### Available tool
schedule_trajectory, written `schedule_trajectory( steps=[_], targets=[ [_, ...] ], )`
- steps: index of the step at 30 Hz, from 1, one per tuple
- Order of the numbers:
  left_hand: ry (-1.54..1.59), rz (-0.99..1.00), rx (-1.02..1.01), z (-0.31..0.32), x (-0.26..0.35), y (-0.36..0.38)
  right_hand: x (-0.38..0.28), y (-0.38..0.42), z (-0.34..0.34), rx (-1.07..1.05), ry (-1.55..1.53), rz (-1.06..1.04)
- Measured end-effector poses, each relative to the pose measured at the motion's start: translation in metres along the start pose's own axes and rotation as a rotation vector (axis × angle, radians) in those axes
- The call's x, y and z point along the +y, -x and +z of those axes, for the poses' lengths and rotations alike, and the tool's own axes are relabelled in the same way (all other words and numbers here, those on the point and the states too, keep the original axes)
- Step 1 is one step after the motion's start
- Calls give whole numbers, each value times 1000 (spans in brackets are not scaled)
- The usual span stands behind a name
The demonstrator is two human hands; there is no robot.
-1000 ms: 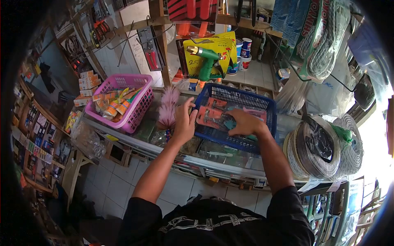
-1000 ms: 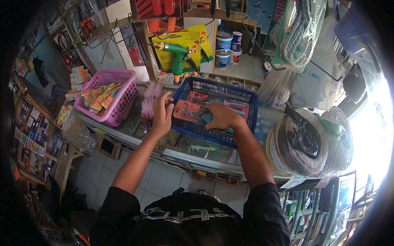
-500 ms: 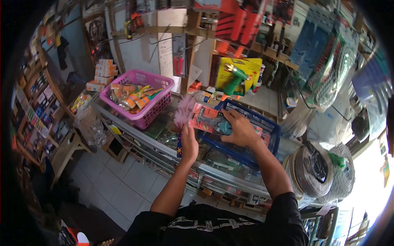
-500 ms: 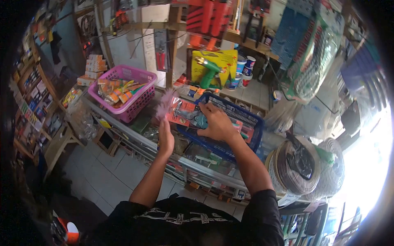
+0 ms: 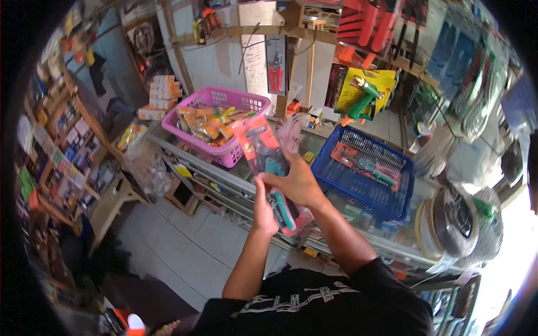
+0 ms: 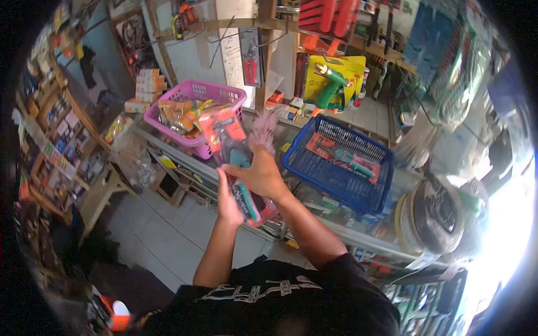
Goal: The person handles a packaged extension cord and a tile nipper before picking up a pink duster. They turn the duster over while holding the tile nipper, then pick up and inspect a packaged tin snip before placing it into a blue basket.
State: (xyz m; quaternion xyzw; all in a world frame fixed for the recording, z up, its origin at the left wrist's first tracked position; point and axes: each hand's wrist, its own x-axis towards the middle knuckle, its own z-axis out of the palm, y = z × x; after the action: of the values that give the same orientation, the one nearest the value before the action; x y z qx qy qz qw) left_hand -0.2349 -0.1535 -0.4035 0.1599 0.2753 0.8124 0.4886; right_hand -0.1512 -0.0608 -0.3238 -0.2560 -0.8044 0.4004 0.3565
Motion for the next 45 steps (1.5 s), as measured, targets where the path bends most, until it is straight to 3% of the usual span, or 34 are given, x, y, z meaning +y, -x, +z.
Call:
schedule_trajectory(
  steps=[4, 7, 8, 11, 12, 15, 24, 30, 33, 34, 35, 36, 39, 41, 45],
  targets=[
    [217, 20, -179, -20, 32, 17, -2, 5, 19, -181, -187, 10],
    [296, -22, -262, -34, 52, 21, -10, 9, 31, -94, -42, 172],
    [342, -28, -299, -42, 56, 20, 8, 10, 44, 115, 29, -44],
    [237, -60, -179, -49, 67, 23, 53, 2, 63, 288, 84, -50],
    [244, -59, -249, -59, 70, 23, 75, 1, 68, 244, 171, -67],
    [183, 8, -167, -58, 77, 30, 96, 7, 83, 320, 515, 27],
    [222, -50, -248, -96, 81, 28, 143, 14, 112, 303, 628, 180],
    [298, -112, -317, -105, 75, 13, 149, 13, 107, 356, 519, 131],
    [351, -171, -340, -112, 69, 1, 133, 25, 100, 441, 303, 67],
    [362, -182, -341, -113, 67, -3, 127, 36, 99, 428, 130, 134],
    [446, -285, -507, -131, 57, -15, 121, 51, 97, 420, -46, 201],
    [366, -278, -413, -130, 57, -17, 113, 67, 91, 411, -221, 267],
    [222, -264, -210, -132, 47, -29, 60, 113, 57, 223, -164, 467],
    [192, -243, -141, -121, 42, -35, 32, 130, 40, 140, -191, 475],
    [323, -136, -62, -87, 36, -52, 44, 172, 16, 60, -75, 564]
  ],
)
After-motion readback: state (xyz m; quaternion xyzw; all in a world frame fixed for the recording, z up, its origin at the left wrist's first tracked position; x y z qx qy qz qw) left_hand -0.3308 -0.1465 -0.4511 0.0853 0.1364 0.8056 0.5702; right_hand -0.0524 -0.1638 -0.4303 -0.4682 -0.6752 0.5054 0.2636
